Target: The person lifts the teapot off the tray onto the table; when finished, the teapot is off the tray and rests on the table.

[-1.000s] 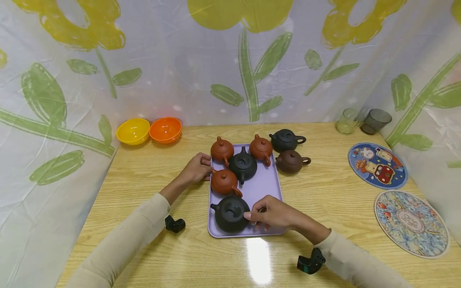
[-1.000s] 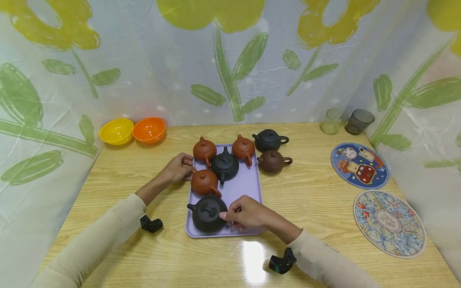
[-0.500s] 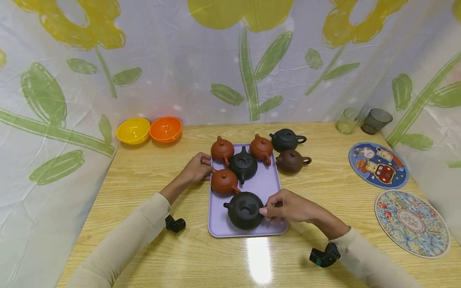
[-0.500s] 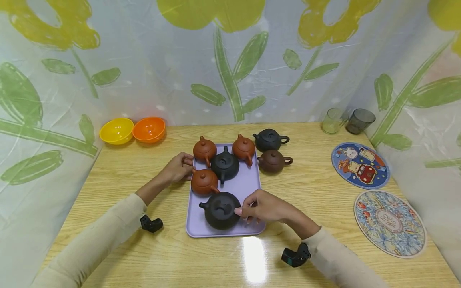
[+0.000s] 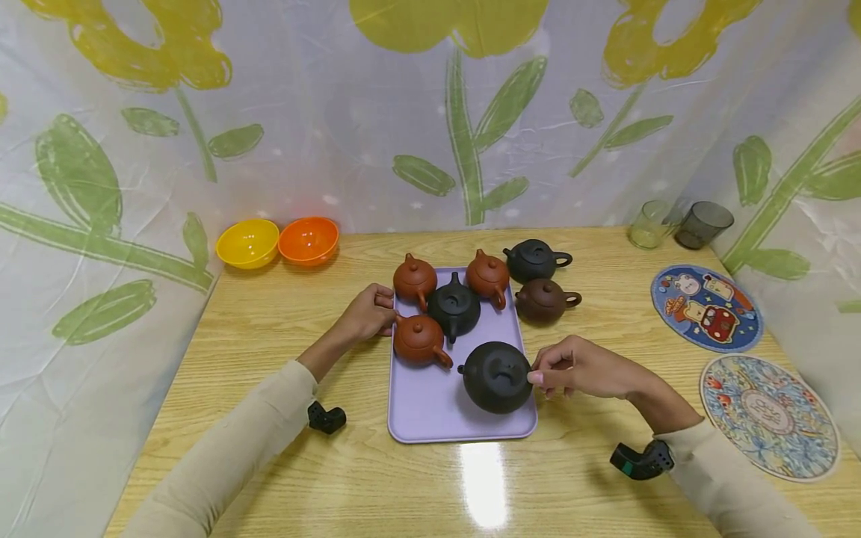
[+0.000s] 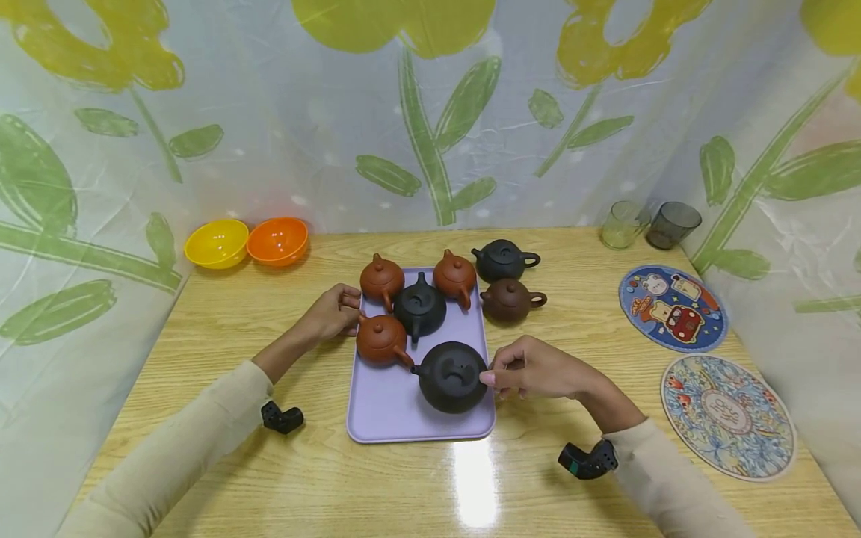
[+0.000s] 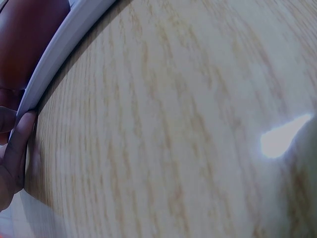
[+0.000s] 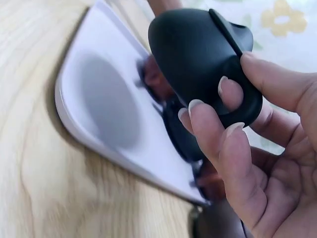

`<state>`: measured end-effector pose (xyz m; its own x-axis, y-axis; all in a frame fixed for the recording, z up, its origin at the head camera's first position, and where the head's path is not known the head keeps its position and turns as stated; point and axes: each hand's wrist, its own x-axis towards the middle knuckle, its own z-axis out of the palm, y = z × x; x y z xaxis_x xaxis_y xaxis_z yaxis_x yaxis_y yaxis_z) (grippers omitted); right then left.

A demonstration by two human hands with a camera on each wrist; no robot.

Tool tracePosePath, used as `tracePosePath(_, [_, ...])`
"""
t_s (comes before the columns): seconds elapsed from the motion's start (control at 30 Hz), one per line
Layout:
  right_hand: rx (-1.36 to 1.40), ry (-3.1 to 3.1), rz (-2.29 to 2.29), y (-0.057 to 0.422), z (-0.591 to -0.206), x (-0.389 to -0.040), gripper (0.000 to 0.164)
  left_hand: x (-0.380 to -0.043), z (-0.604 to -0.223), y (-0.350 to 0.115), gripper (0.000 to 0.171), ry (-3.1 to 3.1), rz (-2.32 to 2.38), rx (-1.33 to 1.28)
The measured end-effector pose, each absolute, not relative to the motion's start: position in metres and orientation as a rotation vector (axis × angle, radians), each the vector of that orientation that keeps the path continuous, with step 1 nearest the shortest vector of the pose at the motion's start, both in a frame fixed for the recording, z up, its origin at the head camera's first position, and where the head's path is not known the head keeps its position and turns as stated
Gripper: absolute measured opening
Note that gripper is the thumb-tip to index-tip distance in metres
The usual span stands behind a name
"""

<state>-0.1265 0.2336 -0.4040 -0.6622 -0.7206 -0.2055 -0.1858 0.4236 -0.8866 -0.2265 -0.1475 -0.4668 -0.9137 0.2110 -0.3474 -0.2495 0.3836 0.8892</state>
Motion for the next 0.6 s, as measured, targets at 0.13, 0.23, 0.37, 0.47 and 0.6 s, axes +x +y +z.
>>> tracePosePath(0.13, [-0.79,2.108,-1.212,0.247,-0.405,-0.131,0.027,-0.226,-0.467,-0.148,0.051,2.236,1.567,-0.038])
tracePosePath(0.23, [-0.801,2.115,-1.21,0.256,-0.407,-0.135,0.025,-0.225,-0.468,-0.148,0.051,2.249,1.574,-0.034])
tracePosePath(0.37, [-0.778,2.124,-1.196,0.267,-0.408,-0.14,0.026,-0.223,-0.468,-0.148,0.05,2.268,1.571,-0.03])
tracePosePath(0.47, [-0.77,2.121,-1.186,0.274,-0.41,-0.143,0.026,-0.223,-0.468,-0.148,0.05,2.275,1.568,-0.033])
tracePosePath(0.6, [-0.773,2.1,-1.181,0.286,-0.413,-0.149,0.027,-0.223,-0.467,-0.147,0.05,2.281,1.563,-0.034])
